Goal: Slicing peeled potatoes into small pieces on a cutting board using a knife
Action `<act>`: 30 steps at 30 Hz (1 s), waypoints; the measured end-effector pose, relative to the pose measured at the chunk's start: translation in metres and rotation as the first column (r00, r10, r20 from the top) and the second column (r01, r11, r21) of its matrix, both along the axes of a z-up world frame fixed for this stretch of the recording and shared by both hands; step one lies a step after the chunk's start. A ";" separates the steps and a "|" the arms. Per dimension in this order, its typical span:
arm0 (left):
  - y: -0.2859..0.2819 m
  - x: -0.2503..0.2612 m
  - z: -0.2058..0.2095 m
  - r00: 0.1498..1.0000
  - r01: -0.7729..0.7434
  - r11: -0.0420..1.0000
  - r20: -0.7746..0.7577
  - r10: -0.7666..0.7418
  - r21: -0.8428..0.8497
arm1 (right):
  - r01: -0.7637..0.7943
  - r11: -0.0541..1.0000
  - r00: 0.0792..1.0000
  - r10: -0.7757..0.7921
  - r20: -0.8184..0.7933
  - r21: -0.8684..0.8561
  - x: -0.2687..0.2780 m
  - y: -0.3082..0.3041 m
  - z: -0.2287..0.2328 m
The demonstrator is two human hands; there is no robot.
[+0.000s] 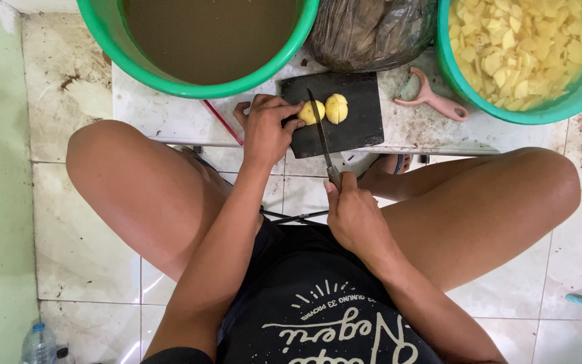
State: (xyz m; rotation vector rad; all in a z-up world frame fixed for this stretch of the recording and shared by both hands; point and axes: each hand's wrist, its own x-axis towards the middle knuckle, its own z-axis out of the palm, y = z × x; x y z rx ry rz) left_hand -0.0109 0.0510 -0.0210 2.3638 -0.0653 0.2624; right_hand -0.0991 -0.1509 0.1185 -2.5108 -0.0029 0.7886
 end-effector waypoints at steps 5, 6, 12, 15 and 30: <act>-0.001 -0.006 0.015 1.000 -0.005 0.998 -0.004 0.005 -0.068 | 0.027 0.999 1.000 -0.027 -0.001 -0.020 -0.008 0.010 -0.043; -0.001 -0.003 0.012 1.000 -0.015 0.999 -0.015 0.014 -0.034 | -0.008 0.998 0.999 0.010 0.031 -0.060 -0.006 0.011 -0.063; 0.002 -0.001 0.005 0.997 -0.009 0.998 -0.077 0.015 0.070 | -0.002 0.997 0.998 0.007 0.067 -0.082 -0.006 0.014 -0.066; -0.004 -0.007 0.015 0.999 -0.025 1.000 -0.049 0.025 -0.002 | 0.022 0.997 0.992 -0.012 0.125 -0.076 -0.013 0.013 -0.071; -0.010 -0.012 -0.003 0.999 -0.050 0.999 0.020 0.050 -0.016 | 0.065 0.993 0.991 -0.076 0.111 0.097 0.001 0.000 -0.013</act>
